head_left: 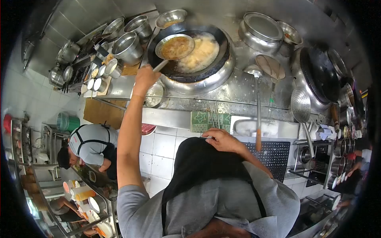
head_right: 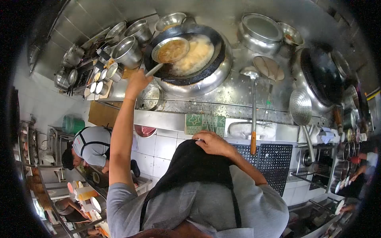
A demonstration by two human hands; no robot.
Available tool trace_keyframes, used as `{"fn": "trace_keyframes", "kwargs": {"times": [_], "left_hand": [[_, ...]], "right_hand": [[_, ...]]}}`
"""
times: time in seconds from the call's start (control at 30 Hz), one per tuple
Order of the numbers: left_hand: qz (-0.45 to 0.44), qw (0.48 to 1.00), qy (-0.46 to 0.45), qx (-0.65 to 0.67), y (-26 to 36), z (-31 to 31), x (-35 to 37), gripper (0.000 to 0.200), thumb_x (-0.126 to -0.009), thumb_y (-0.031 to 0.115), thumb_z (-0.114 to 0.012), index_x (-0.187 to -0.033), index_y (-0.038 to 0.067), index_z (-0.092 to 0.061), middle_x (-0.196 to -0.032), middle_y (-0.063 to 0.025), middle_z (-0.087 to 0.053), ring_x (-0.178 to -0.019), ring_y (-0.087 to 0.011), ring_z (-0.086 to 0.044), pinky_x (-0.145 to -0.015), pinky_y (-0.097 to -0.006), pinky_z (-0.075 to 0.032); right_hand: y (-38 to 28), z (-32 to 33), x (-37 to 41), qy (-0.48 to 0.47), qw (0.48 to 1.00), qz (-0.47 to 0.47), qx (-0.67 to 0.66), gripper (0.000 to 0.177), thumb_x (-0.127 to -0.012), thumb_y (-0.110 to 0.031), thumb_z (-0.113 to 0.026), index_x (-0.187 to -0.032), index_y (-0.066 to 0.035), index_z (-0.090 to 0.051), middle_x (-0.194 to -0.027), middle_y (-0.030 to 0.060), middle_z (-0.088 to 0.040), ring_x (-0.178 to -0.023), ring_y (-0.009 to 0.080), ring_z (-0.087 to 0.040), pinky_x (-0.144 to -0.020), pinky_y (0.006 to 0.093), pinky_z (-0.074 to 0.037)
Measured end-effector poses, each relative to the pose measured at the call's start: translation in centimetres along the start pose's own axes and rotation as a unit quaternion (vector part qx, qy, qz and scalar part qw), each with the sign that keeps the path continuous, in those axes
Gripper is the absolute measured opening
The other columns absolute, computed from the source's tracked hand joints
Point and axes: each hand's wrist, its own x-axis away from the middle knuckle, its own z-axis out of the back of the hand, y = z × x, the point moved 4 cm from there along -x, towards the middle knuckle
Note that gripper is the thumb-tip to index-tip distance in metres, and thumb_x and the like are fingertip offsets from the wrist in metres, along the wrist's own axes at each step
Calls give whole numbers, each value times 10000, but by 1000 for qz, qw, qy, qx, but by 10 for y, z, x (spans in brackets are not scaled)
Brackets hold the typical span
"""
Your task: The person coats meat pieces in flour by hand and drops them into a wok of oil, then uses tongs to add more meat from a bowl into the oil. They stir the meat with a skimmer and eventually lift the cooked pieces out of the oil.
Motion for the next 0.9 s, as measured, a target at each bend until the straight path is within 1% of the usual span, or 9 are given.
{"fn": "trace_keyframes", "kwargs": {"times": [0.07, 0.2, 0.27, 0.37, 0.47, 0.57, 0.77, 0.83, 0.9], "left_hand": [[69, 987, -131, -62, -14, -22, -7, 441, -731, 311, -688, -983, -50, -657, -1009, -265, -639, -960, -405, -616, -838, -447, -489], [123, 975, -183, -18, -46, -43, -9, 428, -709, 301, -684, -939, -60, -670, -1003, -272, -637, -974, -391, -620, -848, -442, -493], [83, 980, -165, -79, -43, -42, -5, 396, -708, 272, -666, -921, -62, -672, -970, -271, -643, -942, -393, -629, -834, -448, -497], [54, 985, -147, -77, -39, -36, 4, 354, -704, 240, -643, -889, -60, -677, -932, -278, -644, -915, -400, -633, -817, -453, -501], [65, 991, -98, -68, -35, -34, 12, 336, -703, 235, -630, -862, -57, -680, -905, -285, -642, -900, -407, -632, -812, -454, -499], [89, 987, -121, -62, -33, -36, 13, 342, -710, 239, -621, -878, -53, -674, -910, -287, -640, -908, -411, -627, -820, -455, -495], [86, 992, -70, -66, -33, -36, 16, 347, -701, 243, -617, -888, -45, -669, -900, -283, -643, -898, -422, -625, -818, -463, -494], [89, 992, -67, -52, -32, -34, 18, 372, -686, 249, -628, -896, -57, -659, -913, -307, -626, -910, -441, -612, -785, -481, -486], [56, 995, -50, -67, -45, -43, 16, 354, -673, 248, -641, -864, -48, -672, -874, -291, -641, -881, -422, -632, -784, -467, -503]], "right_hand": [[1, -2, 2, 1, 1000, 15, 10, 235, -890, -131, -569, -1091, -15, -602, -1050, 156, -606, -1027, 320, -574, -900, 391, -457], [8, -13, 6, -24, 999, 20, -17, 235, -894, -139, -558, -1089, -16, -603, -1049, 157, -605, -1029, 317, -573, -915, 394, -446], [9, -15, 9, -28, 999, 26, -16, 235, -895, -141, -555, -1089, -17, -603, -1049, 157, -605, -1031, 317, -572, -920, 395, -442], [11, -16, 10, -26, 999, 16, -23, 235, -895, -140, -552, -1088, -17, -604, -1051, 156, -606, -1031, 322, -572, -924, 399, -438], [13, -16, 10, -14, 1000, 15, -21, 236, -892, -134, -552, -1088, -13, -602, -1060, 155, -606, -1033, 327, -572, -920, 398, -440], [12, -15, 9, 0, 1000, 19, -18, 237, -889, -125, -550, -1090, -11, -601, -1066, 160, -604, -1036, 330, -571, -917, 394, -444], [11, -12, 13, 35, 999, 28, -7, 237, -879, -110, -555, -1085, -5, -604, -1068, 174, -606, -1024, 334, -577, -900, 394, -456], [11, -11, 17, 47, 998, 29, -21, 230, -874, -110, -558, -1071, -2, -608, -1054, 180, -612, -998, 344, -587, -883, 404, -463], [19, -14, 20, 45, 998, 27, -22, 225, -869, -106, -555, -1063, -5, -611, -1037, 187, -617, -978, 350, -595, -868, 410, -468]]}}
